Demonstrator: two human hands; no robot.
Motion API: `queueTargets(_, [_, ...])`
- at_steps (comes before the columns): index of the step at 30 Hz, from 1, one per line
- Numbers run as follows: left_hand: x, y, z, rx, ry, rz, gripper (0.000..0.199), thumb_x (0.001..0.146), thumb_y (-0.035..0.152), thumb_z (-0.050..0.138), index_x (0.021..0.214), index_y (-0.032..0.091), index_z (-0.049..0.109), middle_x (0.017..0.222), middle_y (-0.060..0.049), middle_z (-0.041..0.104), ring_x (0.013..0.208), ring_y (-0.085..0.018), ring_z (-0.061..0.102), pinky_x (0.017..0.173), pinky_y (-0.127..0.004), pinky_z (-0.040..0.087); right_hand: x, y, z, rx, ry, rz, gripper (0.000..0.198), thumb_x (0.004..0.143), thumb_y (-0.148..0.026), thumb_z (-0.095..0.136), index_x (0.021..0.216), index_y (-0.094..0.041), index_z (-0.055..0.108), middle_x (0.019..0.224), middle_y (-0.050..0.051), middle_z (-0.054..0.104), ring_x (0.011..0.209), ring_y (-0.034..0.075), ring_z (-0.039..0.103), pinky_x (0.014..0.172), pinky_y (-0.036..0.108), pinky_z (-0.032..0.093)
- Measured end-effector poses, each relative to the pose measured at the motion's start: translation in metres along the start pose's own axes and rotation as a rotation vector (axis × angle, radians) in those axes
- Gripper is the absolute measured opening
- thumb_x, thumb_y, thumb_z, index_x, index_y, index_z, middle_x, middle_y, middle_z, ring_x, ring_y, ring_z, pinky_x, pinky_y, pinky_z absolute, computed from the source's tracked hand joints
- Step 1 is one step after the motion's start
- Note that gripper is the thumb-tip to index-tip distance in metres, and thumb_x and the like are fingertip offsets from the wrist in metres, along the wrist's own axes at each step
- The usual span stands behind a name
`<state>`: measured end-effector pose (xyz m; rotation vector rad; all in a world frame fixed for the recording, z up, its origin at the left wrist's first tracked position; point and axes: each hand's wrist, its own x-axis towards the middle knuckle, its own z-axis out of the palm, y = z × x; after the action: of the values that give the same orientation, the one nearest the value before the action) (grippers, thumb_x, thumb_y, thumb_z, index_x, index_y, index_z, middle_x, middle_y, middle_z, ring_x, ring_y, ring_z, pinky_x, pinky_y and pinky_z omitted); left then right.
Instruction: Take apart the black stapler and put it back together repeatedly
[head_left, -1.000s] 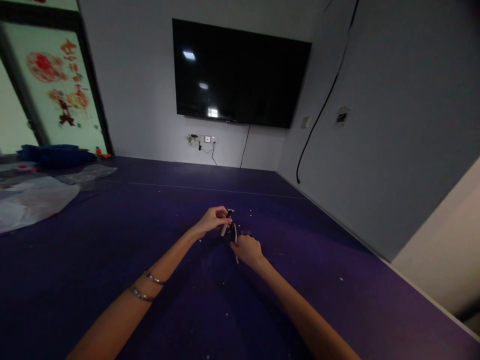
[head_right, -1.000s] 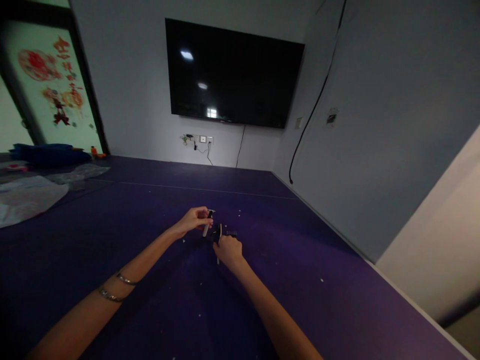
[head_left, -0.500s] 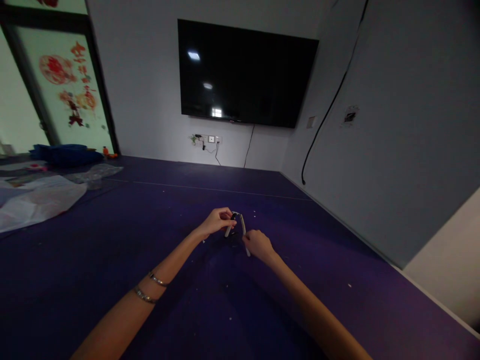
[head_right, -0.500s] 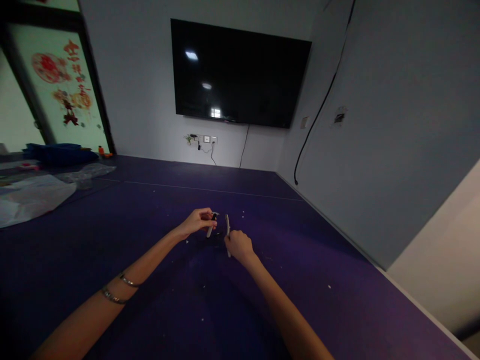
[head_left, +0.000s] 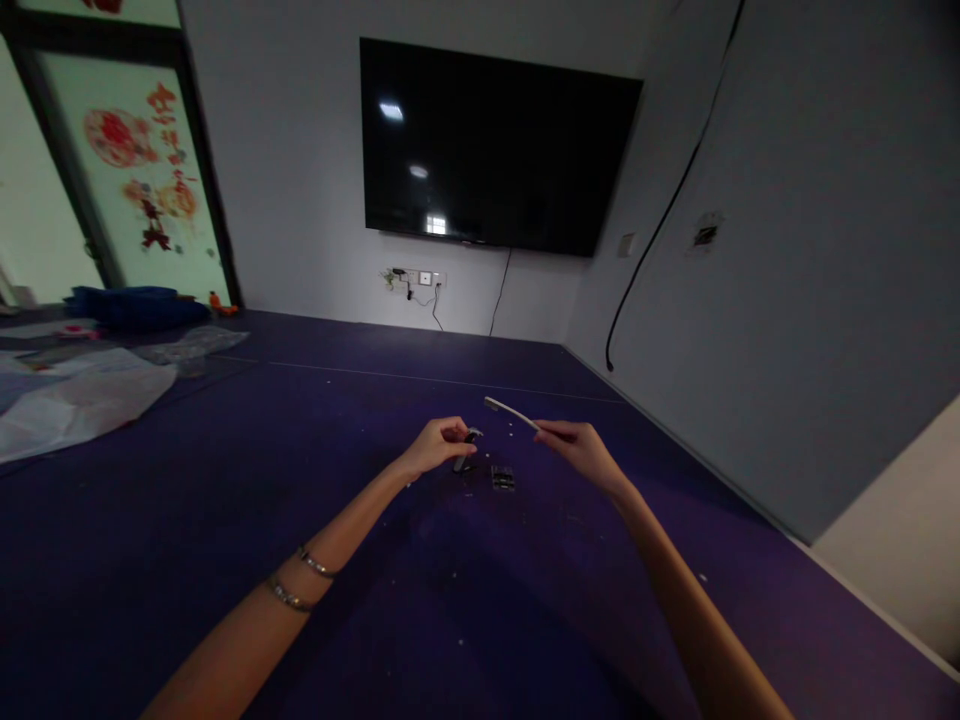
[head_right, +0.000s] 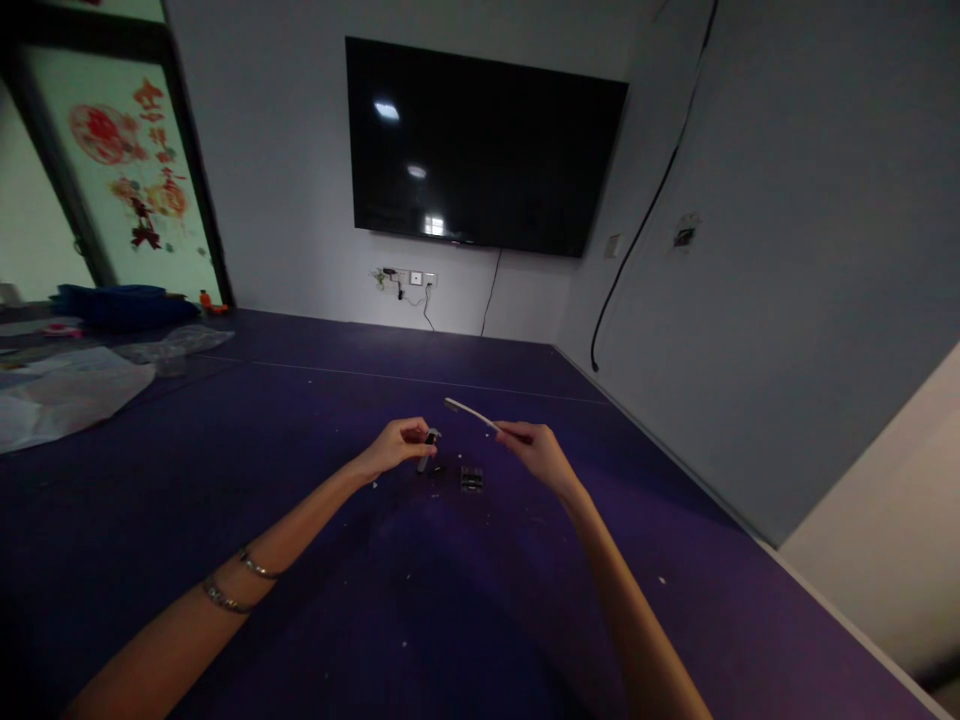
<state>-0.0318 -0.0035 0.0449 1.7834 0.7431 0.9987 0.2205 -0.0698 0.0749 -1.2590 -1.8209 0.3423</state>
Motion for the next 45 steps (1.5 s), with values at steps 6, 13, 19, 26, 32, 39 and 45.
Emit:
queueTargets(6, [0.001, -0.006, 0.003, 0.049, 0.024, 0.107, 0.023, 0.060, 0.027, 0.072, 0.066, 0.015, 0.054, 0.064, 0.003, 0.054, 0.062, -0.010, 0.050, 0.065, -0.024, 0.040, -0.005, -0.023, -0.009, -0.026, -0.006, -0.076, 0.028, 0.077, -0.040, 0.057, 0.090, -0.021, 0.072, 0.088, 0.006, 0.070, 0.080, 0.019, 0.064, 0.072, 0.030, 0.048])
queueTargets(13, [-0.004, 0.001, 0.008, 0.057, 0.000, 0.140, 0.021, 0.062, 0.025, 0.072, 0.067, 0.015, 0.055, 0.067, 0.002, 0.056, 0.066, -0.011, 0.052, 0.067, -0.025, 0.041, -0.006, -0.024, -0.005, -0.085, -0.035, -0.130, 0.025, 0.078, -0.039, 0.058, 0.091, -0.022, 0.071, 0.082, 0.005, 0.070, 0.074, 0.017, 0.063, 0.067, 0.027, 0.047])
queueTargets(19, [-0.003, 0.001, 0.009, 0.022, -0.012, 0.129, 0.022, 0.060, 0.025, 0.073, 0.065, 0.015, 0.053, 0.065, 0.002, 0.056, 0.063, -0.010, 0.051, 0.064, -0.025, 0.040, -0.007, -0.028, -0.010, -0.071, -0.068, -0.140, 0.026, 0.077, -0.040, 0.058, 0.091, -0.022, 0.071, 0.084, 0.005, 0.070, 0.075, 0.017, 0.063, 0.067, 0.027, 0.048])
queueTargets(26, [-0.003, 0.000, 0.009, 0.029, 0.016, 0.127, 0.025, 0.059, 0.025, 0.073, 0.062, 0.015, 0.051, 0.062, 0.004, 0.053, 0.061, -0.009, 0.049, 0.063, -0.024, 0.040, -0.008, -0.034, -0.010, -0.124, -0.033, -0.118, 0.026, 0.077, -0.040, 0.058, 0.091, -0.022, 0.071, 0.083, 0.005, 0.070, 0.074, 0.017, 0.063, 0.070, 0.029, 0.048])
queueTargets(32, [-0.003, 0.000, 0.010, -0.009, -0.038, 0.128, 0.023, 0.060, 0.025, 0.073, 0.067, 0.015, 0.053, 0.065, 0.003, 0.056, 0.064, -0.011, 0.052, 0.064, -0.025, 0.040, -0.009, -0.037, -0.008, -0.073, -0.082, -0.138, 0.024, 0.076, -0.038, 0.059, 0.090, -0.022, 0.071, 0.083, 0.005, 0.070, 0.074, 0.017, 0.063, 0.067, 0.026, 0.047])
queueTargets(39, [-0.003, -0.003, 0.010, 0.028, -0.011, 0.148, 0.024, 0.060, 0.025, 0.073, 0.064, 0.015, 0.051, 0.065, 0.003, 0.054, 0.064, -0.010, 0.050, 0.064, -0.024, 0.039, -0.009, -0.033, -0.008, -0.115, -0.035, -0.128, 0.024, 0.077, -0.038, 0.059, 0.090, -0.022, 0.071, 0.083, 0.005, 0.070, 0.074, 0.017, 0.063, 0.068, 0.027, 0.047])
queueTargets(45, [-0.004, -0.001, 0.011, -0.019, -0.043, 0.146, 0.022, 0.061, 0.023, 0.072, 0.067, 0.015, 0.053, 0.065, 0.003, 0.056, 0.064, -0.011, 0.052, 0.064, -0.024, 0.040, -0.010, -0.036, -0.007, -0.056, -0.081, -0.143, 0.025, 0.076, -0.039, 0.059, 0.090, -0.022, 0.071, 0.083, 0.004, 0.070, 0.073, 0.016, 0.063, 0.066, 0.026, 0.046])
